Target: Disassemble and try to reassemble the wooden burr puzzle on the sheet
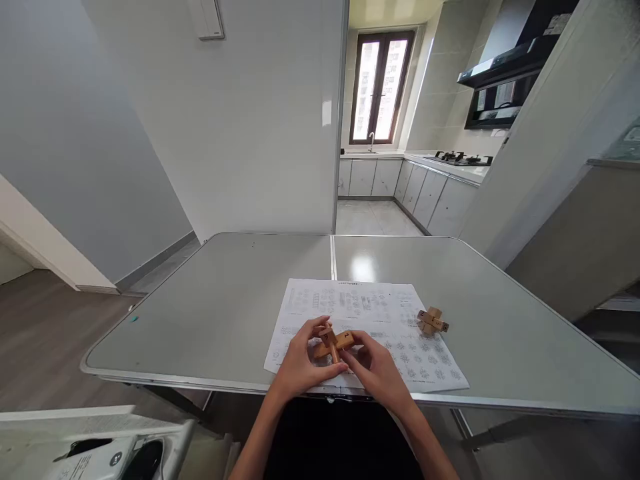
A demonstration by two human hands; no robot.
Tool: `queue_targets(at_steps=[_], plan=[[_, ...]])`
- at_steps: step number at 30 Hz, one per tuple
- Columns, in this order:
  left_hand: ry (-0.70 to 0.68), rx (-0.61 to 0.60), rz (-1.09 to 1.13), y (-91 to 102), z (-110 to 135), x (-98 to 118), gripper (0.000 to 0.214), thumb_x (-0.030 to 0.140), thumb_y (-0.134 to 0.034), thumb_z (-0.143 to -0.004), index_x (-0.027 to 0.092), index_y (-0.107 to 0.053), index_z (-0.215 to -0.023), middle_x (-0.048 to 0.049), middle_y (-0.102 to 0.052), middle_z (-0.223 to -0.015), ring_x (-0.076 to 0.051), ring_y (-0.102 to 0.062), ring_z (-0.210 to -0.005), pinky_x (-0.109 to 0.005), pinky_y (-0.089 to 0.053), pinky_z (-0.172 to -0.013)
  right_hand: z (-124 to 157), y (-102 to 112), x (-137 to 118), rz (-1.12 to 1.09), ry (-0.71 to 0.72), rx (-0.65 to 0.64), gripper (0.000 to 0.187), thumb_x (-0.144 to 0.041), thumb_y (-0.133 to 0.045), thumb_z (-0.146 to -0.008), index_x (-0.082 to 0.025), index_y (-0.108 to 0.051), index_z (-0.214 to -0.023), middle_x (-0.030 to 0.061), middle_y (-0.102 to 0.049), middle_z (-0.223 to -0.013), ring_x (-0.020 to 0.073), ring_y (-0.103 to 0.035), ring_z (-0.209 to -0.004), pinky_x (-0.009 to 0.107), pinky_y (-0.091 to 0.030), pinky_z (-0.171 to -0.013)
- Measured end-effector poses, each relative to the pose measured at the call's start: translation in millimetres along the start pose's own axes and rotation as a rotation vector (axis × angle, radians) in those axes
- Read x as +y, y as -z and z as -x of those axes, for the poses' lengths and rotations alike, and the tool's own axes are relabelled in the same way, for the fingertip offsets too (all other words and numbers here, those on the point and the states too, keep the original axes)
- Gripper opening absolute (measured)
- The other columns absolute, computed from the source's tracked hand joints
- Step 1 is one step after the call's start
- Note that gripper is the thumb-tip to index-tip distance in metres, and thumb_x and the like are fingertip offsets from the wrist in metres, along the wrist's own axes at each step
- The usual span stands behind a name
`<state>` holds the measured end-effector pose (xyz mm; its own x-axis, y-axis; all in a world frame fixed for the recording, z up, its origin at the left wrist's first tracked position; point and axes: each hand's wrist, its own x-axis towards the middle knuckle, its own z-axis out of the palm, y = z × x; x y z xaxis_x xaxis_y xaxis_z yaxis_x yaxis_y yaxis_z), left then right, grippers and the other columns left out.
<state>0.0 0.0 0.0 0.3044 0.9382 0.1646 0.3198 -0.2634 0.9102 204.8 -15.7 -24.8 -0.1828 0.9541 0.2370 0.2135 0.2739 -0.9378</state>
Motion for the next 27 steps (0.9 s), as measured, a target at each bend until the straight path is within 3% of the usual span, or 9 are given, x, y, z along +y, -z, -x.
queue_targets(at_steps=[7,10,16,27], plan=[[0.017,0.043,-0.015,-1.0,-1.3,-3.0,0.085,0.045,-0.094,-0.070,0.029,-0.054,-0.144,-0.0118,-0.067,-0.137,-0.034,-0.063,-0.129,-0.053,-0.052,-0.110,1.4,3.0,3.1,-0.065,-0.083,0.085,0.043,-0.053,-0.060,-0.101,-0.024,-0.064,-0.133,0.0092,-0.073,-0.121,0.0257,-0.071,-0.103,0.038,-0.057,-0.092],[-0.016,0.022,-0.019,0.0,-1.5,0.4,0.088,0.046,-0.095,-0.069,0.030,-0.054,-0.145,-0.0116,-0.064,-0.142,-0.034,-0.062,-0.130,-0.053,-0.051,-0.112,1.3,3.5,2.3,-0.080,-0.101,0.077,0.046,-0.056,-0.058,-0.101,-0.024,-0.065,-0.133,0.0089,-0.074,-0.116,0.0252,-0.071,-0.099,0.037,-0.057,-0.088],[-0.153,0.037,-0.099,0.1,-0.6,2.8,0.088,0.044,-0.096,-0.068,0.032,-0.052,-0.144,-0.0089,-0.058,-0.149,-0.031,-0.062,-0.126,-0.050,-0.051,-0.111,-0.4,3.5,3.0,-0.092,-0.087,0.036,0.043,-0.058,-0.054,-0.103,-0.022,-0.066,-0.123,0.0035,-0.072,-0.085,0.0214,-0.068,-0.077,0.034,-0.055,-0.080],[-0.151,0.020,-0.147,-1.9,-2.8,0.5,0.081,0.043,-0.094,-0.071,0.030,-0.055,-0.142,-0.0090,-0.061,-0.144,-0.032,-0.063,-0.127,-0.050,-0.053,-0.109,-1.7,3.2,4.1,-0.044,-0.092,0.013,0.044,-0.059,-0.052,-0.104,-0.022,-0.066,-0.123,0.0041,-0.073,-0.090,0.0226,-0.070,-0.080,0.034,-0.053,-0.078]])
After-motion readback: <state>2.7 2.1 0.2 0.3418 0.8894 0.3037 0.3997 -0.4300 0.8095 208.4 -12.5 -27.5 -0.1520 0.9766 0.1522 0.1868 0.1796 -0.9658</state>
